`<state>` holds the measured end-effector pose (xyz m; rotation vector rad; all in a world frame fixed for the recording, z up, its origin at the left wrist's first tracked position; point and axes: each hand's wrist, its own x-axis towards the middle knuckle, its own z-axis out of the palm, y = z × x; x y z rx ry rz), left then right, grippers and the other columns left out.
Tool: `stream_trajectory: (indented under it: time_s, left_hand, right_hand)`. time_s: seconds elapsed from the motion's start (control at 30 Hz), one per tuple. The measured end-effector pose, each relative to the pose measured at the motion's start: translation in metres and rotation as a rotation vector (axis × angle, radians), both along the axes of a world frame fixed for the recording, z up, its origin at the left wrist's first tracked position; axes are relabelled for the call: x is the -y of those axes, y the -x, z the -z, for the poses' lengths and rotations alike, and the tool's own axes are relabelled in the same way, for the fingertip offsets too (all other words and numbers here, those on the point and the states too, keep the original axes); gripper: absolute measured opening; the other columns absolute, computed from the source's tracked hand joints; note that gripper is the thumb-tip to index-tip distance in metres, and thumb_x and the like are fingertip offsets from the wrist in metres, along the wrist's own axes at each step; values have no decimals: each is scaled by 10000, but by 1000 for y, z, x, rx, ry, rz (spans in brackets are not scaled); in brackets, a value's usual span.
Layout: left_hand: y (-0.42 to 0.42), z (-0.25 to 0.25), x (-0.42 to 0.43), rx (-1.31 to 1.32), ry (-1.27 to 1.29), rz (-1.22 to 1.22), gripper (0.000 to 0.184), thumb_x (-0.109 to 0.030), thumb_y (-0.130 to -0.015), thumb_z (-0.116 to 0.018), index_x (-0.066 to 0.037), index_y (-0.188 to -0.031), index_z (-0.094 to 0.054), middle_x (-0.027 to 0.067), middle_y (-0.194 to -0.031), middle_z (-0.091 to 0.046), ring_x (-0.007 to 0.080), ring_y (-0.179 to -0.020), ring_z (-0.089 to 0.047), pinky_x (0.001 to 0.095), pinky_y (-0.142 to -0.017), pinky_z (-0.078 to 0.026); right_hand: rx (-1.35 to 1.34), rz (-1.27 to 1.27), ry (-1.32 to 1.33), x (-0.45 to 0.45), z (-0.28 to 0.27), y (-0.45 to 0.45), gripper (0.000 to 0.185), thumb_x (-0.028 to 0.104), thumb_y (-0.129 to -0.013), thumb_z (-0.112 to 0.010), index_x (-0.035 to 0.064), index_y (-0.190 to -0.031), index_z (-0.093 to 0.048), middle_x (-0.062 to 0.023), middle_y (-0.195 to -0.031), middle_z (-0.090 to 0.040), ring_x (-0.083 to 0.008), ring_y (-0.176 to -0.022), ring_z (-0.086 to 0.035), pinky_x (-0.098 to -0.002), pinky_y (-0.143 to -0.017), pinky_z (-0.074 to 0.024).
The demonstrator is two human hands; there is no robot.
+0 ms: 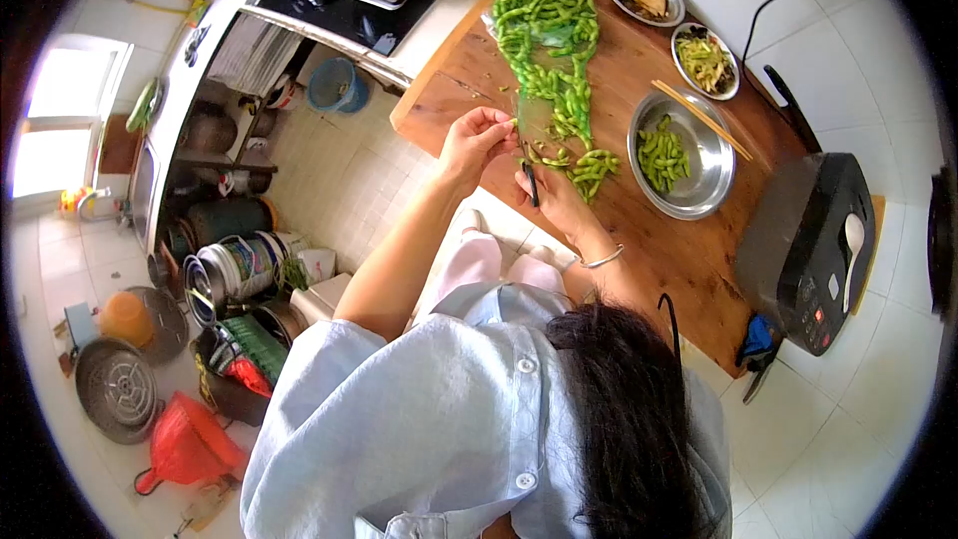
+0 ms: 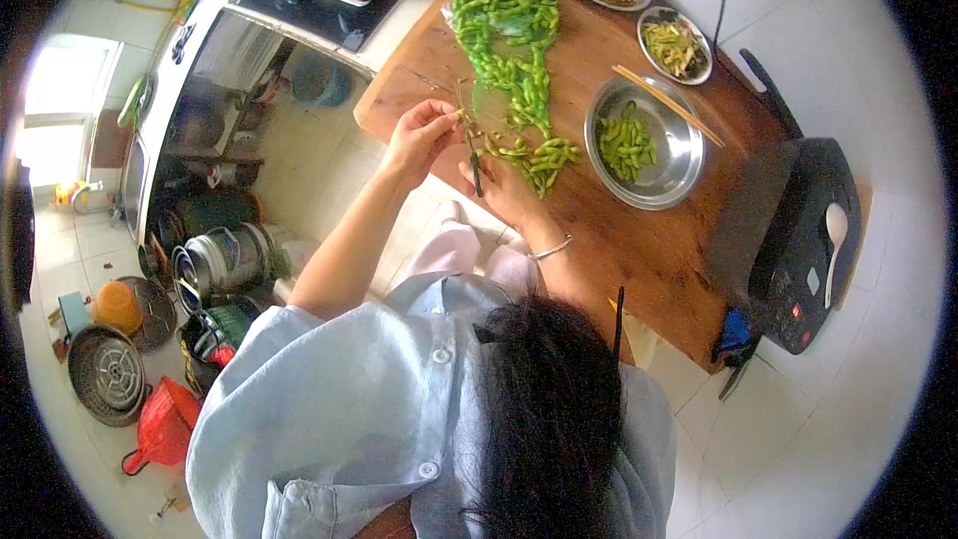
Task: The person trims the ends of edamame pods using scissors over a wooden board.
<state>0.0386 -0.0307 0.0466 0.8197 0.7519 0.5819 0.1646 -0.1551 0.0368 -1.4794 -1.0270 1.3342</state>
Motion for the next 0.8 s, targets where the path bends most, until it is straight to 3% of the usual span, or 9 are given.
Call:
stream_trajectory:
  time_s: [0.2,0.3,0.5,0.6,0.8]
  left_hand:
    - [23,1,-9,-35,-43,-30,67,-71,-859,-601,-44,-887,-546,27,-819,-601,80,-744,-580,200,-680,-496]
    - [29,3,-12,-81,-46,-40,68,-71,-858,-602,-46,-891,-549,23,-820,-602,78,-746,-580,201,-683,-496]
    - [34,7,-20,-142,-13,-15,61,-64,-859,-594,-44,-897,-551,17,-834,-600,79,-751,-584,204,-694,-504]
    - [37,13,-24,-183,-18,26,57,-59,-860,-588,-41,-904,-557,21,-846,-599,82,-760,-589,200,-694,-508]
    - [38,18,-31,-236,-7,117,59,-64,-859,-589,-40,-909,-566,23,-854,-597,87,-765,-588,203,-695,-508]
  right_hand:
    - [3,-41,17,-17,-2,17,457,451,-870,-546,8,-759,-546,-43,-622,-513,-140,-603,-488,-296,-581,-403]
    - [16,-63,29,-22,4,23,417,419,-891,-540,45,-707,-523,2,-626,-492,-94,-604,-450,-233,-573,-352]
    - [-8,-34,25,-24,15,38,449,439,-886,-524,17,-732,-533,-54,-588,-488,-167,-566,-470,-298,-550,-385]
    - [10,44,-8,-23,27,45,453,429,-897,-521,57,-638,-499,12,-550,-446,-97,-540,-419,-250,-515,-324]
    - [139,74,49,-18,36,44,435,398,-886,-547,41,-640,-515,-5,-520,-462,-100,-501,-422,-255,-496,-341]
